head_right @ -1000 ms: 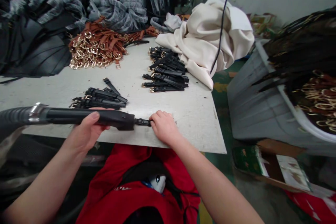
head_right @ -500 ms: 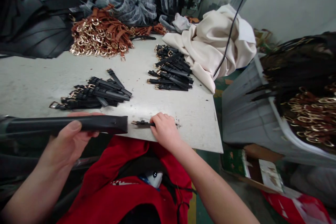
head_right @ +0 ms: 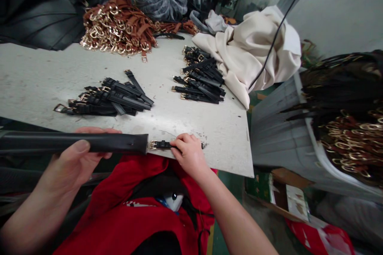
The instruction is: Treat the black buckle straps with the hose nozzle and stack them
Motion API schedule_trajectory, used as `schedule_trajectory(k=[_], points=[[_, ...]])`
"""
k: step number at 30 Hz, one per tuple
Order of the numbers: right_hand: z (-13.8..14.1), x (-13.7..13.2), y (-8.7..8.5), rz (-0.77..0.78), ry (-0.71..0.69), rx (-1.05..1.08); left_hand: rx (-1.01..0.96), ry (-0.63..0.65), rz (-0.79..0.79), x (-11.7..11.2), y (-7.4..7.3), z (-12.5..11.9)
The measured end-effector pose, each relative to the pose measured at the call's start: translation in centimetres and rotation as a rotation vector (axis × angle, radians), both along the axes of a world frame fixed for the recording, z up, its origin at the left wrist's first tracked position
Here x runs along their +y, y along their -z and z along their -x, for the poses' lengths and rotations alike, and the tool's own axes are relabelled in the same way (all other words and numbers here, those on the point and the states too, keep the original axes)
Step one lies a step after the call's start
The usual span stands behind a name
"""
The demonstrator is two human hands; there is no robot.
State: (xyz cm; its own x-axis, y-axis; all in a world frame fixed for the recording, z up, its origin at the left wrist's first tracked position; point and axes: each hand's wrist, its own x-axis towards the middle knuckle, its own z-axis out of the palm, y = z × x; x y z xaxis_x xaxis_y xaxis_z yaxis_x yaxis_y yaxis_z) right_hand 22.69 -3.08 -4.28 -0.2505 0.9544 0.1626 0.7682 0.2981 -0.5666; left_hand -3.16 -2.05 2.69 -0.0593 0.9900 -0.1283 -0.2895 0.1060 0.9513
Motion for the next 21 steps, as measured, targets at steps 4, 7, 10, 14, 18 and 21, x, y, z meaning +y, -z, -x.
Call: schedule_trajectory(k=[4,7,10,14,18,21], points=[[0.05,0.11,-0.25,0.022,0.001,-0.016,-0.006,0.022,0.002,-0.21,0.14,-0.03],[0.12,0.19,-0.41,0.043,0.023,-0.023,0.001,0.027,0.018,-0.3,0.15,-0.15],[0.11,0.08,-0.43,0.045,-0.004,0.013,0.02,0.04,0.032,-0.37,0.13,-0.15],[0.26,-0.01,-0.34,0.047,0.044,0.007,0.031,0.045,0.027,-0.45,0.17,-0.22],[0.1,0.15,-0.31,0.061,0.011,0.027,0.022,0.066,0.031,-0.55,0.2,-0.44],[-0.04,0.25,-0.26,0.049,-0.032,0.042,0.023,0.06,0.042,-0.61,0.17,-0.54]])
